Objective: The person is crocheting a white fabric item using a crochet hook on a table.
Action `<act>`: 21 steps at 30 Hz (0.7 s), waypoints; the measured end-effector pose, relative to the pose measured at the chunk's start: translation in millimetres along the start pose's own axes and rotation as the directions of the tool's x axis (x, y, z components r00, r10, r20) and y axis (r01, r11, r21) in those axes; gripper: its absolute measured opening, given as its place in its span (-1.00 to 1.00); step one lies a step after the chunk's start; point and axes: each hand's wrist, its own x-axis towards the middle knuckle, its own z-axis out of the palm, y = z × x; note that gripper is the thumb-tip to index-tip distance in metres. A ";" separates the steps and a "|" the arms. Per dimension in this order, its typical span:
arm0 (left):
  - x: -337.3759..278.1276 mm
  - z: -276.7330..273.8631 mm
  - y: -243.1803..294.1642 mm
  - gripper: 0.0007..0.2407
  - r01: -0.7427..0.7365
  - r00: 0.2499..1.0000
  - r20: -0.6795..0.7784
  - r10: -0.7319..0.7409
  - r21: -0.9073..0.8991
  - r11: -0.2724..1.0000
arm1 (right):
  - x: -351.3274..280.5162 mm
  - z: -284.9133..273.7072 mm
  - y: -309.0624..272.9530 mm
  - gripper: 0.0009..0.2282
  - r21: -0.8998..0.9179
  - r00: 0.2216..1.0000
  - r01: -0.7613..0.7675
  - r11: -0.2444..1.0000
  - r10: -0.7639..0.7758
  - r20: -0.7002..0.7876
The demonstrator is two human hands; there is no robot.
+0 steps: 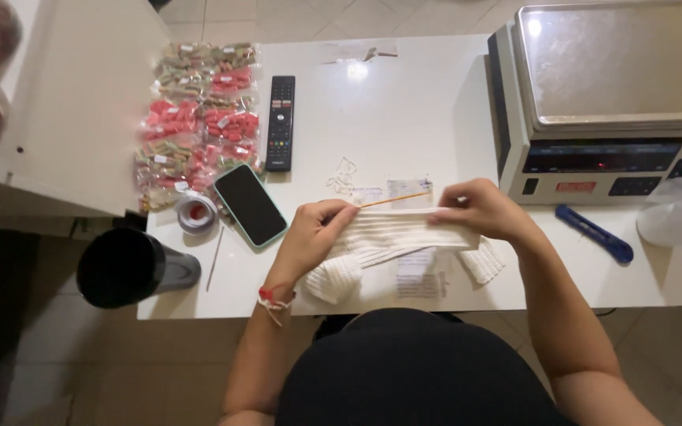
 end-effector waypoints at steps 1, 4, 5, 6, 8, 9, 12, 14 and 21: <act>2.6 4.0 -15.3 -0.80 0.040 0.999 -0.012 -0.040 0.016 0.999 | -1.9 -4.4 12.1 -0.79 -0.115 0.995 -0.100 0.988 0.097 -0.031; 1.9 11.7 -33.1 -0.80 0.083 0.996 -0.041 -0.081 0.039 0.996 | -12.9 -14.6 37.4 -0.69 -0.345 0.968 -0.250 0.905 0.243 -0.063; 1.9 11.8 -33.5 -0.82 0.071 0.997 -0.043 -0.069 0.057 0.996 | -15.8 -17.7 43.5 -0.61 -0.450 0.954 -0.294 0.843 0.290 -0.079; 2.9 13.1 -38.1 -0.82 0.078 0.996 -0.056 -0.075 0.057 0.995 | -21.1 -22.5 49.2 -0.61 -0.456 0.956 -0.284 0.844 0.286 -0.067; 6.7 14.2 -46.9 -0.81 0.132 0.989 -0.050 -0.139 -0.125 0.983 | -31.6 -32.5 59.8 -0.64 -0.515 0.922 -0.356 0.780 0.385 -0.054; 9.8 15.2 -38.4 -0.81 0.127 0.989 -0.059 -0.135 -0.124 0.984 | -29.7 -35.4 56.0 -0.64 -0.520 0.925 -0.347 0.780 0.377 -0.052; 10.7 27.6 -17.5 -0.82 0.120 0.988 -0.067 -0.136 -0.200 0.972 | -28.4 -30.0 32.9 -0.64 -0.680 0.986 -0.145 0.719 0.159 -0.042; 17.4 38.9 -6.2 -0.82 0.063 0.996 -0.038 -0.077 -0.276 0.959 | -20.9 -15.4 -6.4 -0.42 -0.209 0.928 0.372 0.905 -0.355 0.112; 8.7 48.2 79.0 -0.84 -0.076 0.996 -0.064 0.061 -0.271 0.960 | 15.4 25.9 -39.2 -0.61 0.525 0.796 0.574 0.629 -0.579 -0.176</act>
